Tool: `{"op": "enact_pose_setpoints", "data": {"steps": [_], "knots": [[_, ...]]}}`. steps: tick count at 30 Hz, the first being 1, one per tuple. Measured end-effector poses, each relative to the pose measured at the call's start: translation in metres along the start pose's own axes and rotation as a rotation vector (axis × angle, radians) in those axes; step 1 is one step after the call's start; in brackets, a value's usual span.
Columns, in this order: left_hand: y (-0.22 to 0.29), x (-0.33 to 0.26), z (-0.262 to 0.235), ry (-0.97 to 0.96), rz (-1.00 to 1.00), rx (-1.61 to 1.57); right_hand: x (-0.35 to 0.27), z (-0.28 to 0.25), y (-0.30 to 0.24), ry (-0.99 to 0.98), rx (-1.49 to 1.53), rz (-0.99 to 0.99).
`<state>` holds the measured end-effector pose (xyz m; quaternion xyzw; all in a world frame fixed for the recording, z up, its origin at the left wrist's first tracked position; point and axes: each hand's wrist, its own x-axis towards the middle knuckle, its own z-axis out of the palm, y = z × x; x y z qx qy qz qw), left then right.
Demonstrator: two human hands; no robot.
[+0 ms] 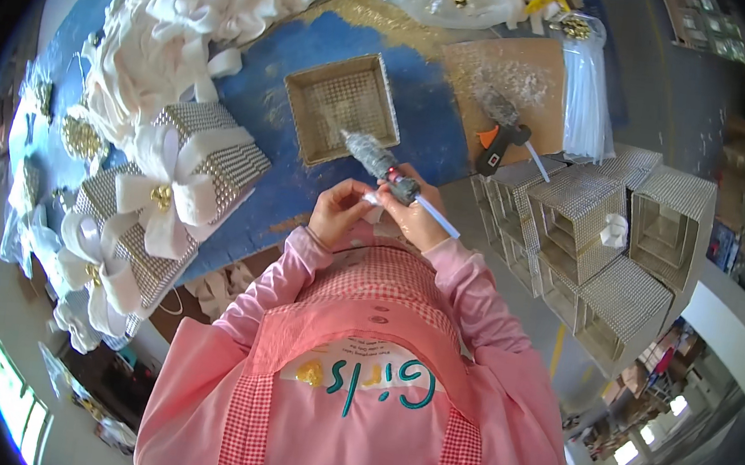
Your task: Decorating small square boxes with ribbon and bows using a hot glue gun.
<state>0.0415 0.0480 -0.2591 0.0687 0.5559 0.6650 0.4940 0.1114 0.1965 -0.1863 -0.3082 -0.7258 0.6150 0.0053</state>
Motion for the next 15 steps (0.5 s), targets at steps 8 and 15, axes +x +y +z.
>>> {"op": "enact_pose_setpoints", "data": {"steps": [8,15], "knots": [[0.015,0.005,-0.013,0.233,0.175,0.229,0.022,-0.039,-0.042,-0.222,0.007,0.321],[0.018,0.008,-0.026,0.303,0.248,0.56,0.039,-0.047,-0.05,-0.344,-0.217,0.295]]}}
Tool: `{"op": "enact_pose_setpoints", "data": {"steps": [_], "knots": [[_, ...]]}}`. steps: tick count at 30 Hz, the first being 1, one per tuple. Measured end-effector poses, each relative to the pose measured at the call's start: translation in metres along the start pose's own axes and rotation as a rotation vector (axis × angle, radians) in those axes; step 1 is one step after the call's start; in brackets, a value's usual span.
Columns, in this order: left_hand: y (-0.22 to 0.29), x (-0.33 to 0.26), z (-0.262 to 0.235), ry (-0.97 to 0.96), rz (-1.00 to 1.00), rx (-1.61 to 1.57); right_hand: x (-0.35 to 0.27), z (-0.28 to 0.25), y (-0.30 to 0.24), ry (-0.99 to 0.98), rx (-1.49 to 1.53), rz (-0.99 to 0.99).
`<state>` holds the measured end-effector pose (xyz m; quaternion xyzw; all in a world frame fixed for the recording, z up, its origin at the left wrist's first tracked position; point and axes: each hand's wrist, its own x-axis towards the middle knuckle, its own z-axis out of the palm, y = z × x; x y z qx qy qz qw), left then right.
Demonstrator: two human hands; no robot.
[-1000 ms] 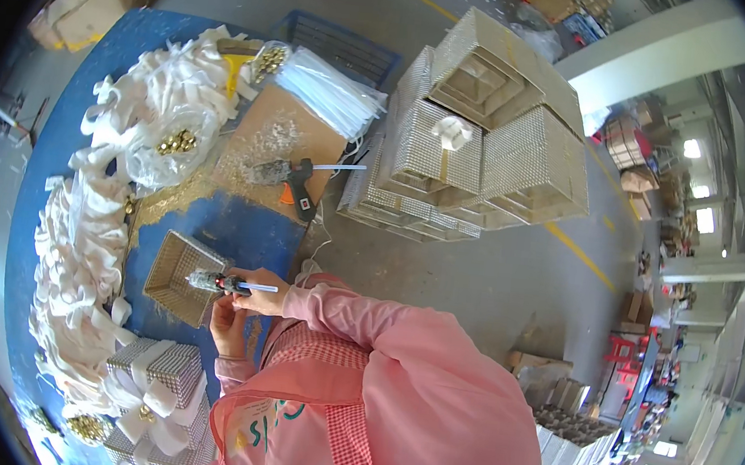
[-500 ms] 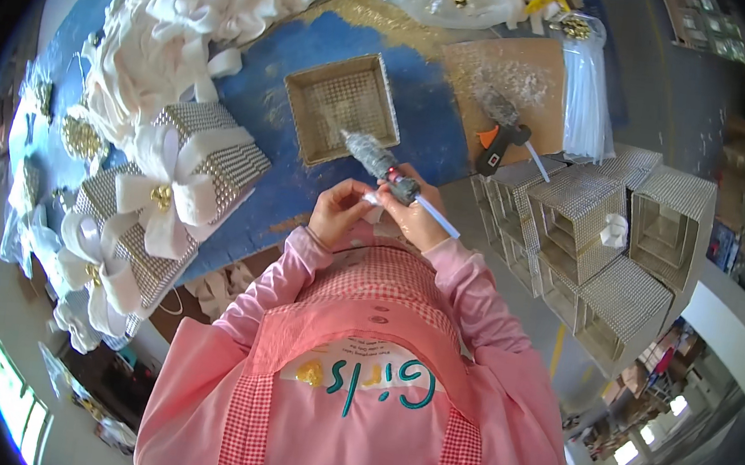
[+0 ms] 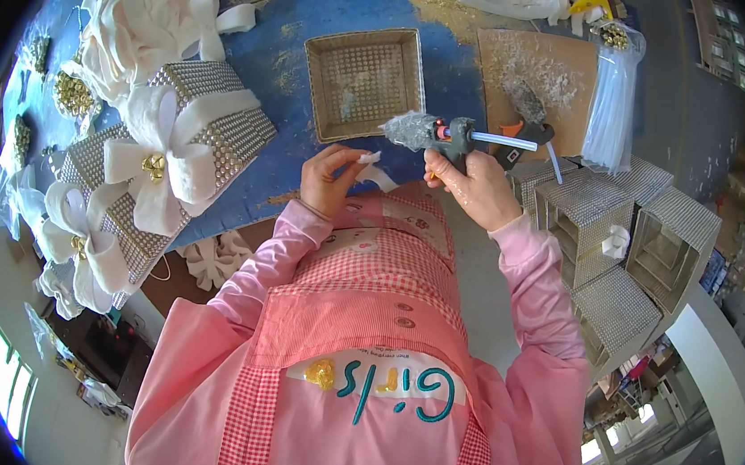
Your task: Decorating small square boxes with ribbon and bows using a hot glue gun.
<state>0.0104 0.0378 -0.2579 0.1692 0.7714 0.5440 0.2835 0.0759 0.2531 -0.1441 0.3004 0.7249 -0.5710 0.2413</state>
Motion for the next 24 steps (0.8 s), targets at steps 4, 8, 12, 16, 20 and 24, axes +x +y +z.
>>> {"op": "enact_pose_setpoints", "data": {"steps": [4,8,12,16,20,24], "knots": [[-0.003,0.005,-0.005,0.082,0.242,0.186,0.009,0.003,0.004,0.024,-0.04,-0.025],[-0.004,0.007,-0.007,0.057,0.294,0.249,0.014,0.003,-0.006,-0.023,-0.126,0.032],[-0.001,0.01,-0.011,0.043,0.299,0.271,0.018,0.001,-0.009,-0.041,-0.258,0.066],[-0.002,0.014,-0.015,0.037,0.304,0.267,0.018,-0.005,-0.013,-0.013,-0.264,0.101],[-0.004,0.015,-0.016,0.035,0.28,0.268,0.029,-0.002,-0.021,-0.05,-0.302,0.091],[-0.006,0.016,-0.015,0.043,0.285,0.267,0.04,-0.008,-0.018,-0.113,-0.252,0.154]]}}
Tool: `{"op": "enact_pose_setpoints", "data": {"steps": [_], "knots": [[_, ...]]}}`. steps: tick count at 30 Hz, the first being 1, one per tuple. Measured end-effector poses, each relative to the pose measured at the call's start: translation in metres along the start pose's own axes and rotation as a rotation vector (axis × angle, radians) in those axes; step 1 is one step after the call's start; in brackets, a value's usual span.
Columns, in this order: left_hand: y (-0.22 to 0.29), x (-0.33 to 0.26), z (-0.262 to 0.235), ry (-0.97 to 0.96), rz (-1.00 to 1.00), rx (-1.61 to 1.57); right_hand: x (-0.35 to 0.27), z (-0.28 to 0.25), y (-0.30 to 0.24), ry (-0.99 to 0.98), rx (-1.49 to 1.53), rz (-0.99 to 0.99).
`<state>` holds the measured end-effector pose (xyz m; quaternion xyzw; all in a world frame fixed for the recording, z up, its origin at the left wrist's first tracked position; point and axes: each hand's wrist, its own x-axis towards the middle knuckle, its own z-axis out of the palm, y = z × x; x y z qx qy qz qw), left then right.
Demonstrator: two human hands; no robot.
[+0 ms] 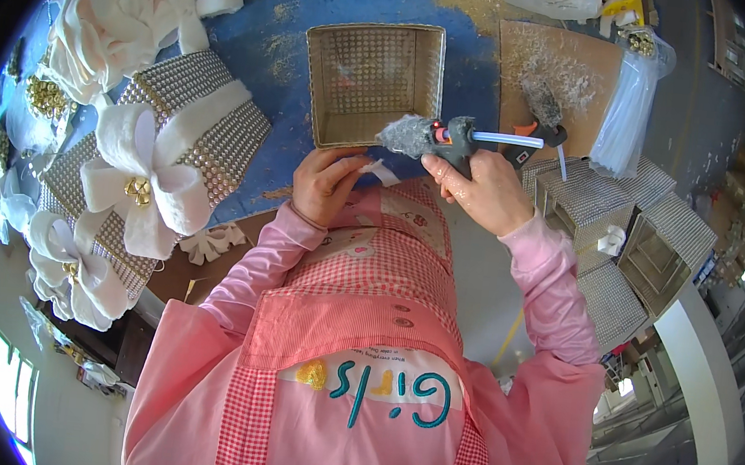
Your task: Decorating small square boxes with ribbon and bows using a hot glue gun.
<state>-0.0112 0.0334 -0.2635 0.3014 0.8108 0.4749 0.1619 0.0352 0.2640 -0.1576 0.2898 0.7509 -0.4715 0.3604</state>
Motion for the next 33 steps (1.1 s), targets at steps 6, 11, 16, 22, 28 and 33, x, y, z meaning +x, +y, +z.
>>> {"op": "enact_pose_setpoints", "data": {"steps": [6,11,16,22,28,33], "knots": [[0.002,0.002,-0.001,-0.012,-0.013,0.005,0.015,-0.007,-0.009,-0.069,0.015,0.009],[0.001,0.003,-0.001,0.001,0.0,0.0,0.017,-0.023,-0.011,-0.097,-0.139,0.061],[0.002,0.005,0.0,-0.008,-0.016,-0.006,0.022,-0.024,-0.021,-0.101,-0.171,0.055],[0.002,0.007,-0.001,-0.007,-0.021,-0.01,0.019,-0.03,-0.018,-0.082,-0.245,0.06],[0.005,0.009,0.001,-0.022,-0.008,-0.028,0.024,-0.017,-0.02,-0.127,-0.112,0.035],[0.005,0.01,0.001,-0.007,-0.02,-0.024,0.014,-0.019,-0.023,-0.182,-0.027,0.015]]}}
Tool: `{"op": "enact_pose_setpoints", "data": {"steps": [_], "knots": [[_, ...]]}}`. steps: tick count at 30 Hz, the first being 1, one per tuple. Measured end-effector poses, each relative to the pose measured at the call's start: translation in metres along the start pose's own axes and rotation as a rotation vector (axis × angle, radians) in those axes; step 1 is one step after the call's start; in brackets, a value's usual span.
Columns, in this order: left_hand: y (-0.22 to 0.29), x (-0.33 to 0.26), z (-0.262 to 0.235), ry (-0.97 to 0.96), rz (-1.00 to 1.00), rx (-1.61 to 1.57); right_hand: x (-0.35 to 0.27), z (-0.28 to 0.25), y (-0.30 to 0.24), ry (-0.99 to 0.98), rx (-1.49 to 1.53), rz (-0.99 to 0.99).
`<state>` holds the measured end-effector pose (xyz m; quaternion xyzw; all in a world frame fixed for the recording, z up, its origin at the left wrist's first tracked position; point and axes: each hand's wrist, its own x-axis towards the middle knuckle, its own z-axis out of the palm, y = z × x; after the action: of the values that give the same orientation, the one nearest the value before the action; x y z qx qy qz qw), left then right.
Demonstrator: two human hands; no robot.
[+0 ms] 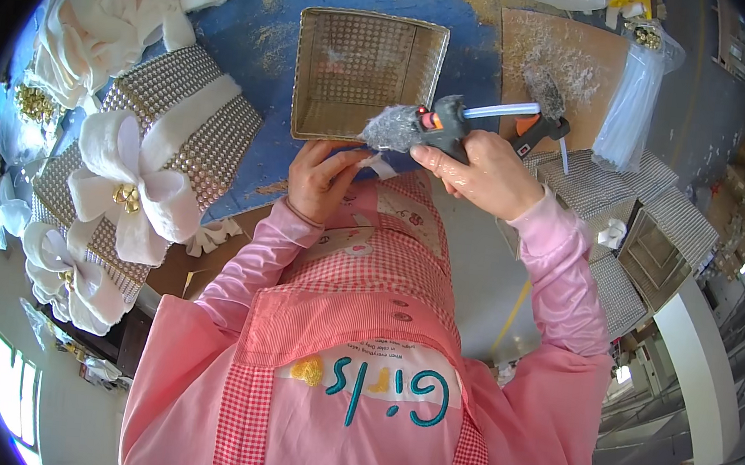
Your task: Decorating small square boxes with ribbon and bows using a hot glue gun.
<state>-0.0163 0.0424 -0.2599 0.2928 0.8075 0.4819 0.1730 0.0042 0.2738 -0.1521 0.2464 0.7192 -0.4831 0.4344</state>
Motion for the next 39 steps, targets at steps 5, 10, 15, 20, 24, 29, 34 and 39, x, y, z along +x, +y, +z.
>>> {"op": "enact_pose_setpoints", "data": {"steps": [5,10,15,20,24,29,34,39], "knots": [[-0.001,-0.01,-0.004,-0.005,-0.015,-0.095,-0.009,0.009,0.01,0.044,0.333,-0.104],[0.025,-0.018,-0.016,-0.044,-0.544,-0.554,-0.002,0.057,0.011,0.242,0.555,-0.179],[0.033,-0.009,-0.018,-0.005,-0.453,-0.511,0.019,0.091,0.013,0.331,0.692,-0.423],[0.025,-0.012,-0.013,0.031,-0.406,-0.433,0.026,0.099,0.013,0.485,0.397,-0.427],[0.007,-0.02,0.0,0.061,-0.466,-0.455,0.04,0.098,0.017,0.669,0.332,-0.437],[0.005,-0.016,0.004,0.155,-0.521,-0.358,0.052,0.098,0.005,0.844,-0.017,-0.468],[0.015,-0.004,0.002,0.239,-0.456,-0.19,0.056,0.093,-0.006,0.904,-0.147,-0.443],[0.016,-0.001,-0.011,0.269,-0.173,0.1,0.057,0.092,-0.008,0.902,-0.242,-0.409]]}}
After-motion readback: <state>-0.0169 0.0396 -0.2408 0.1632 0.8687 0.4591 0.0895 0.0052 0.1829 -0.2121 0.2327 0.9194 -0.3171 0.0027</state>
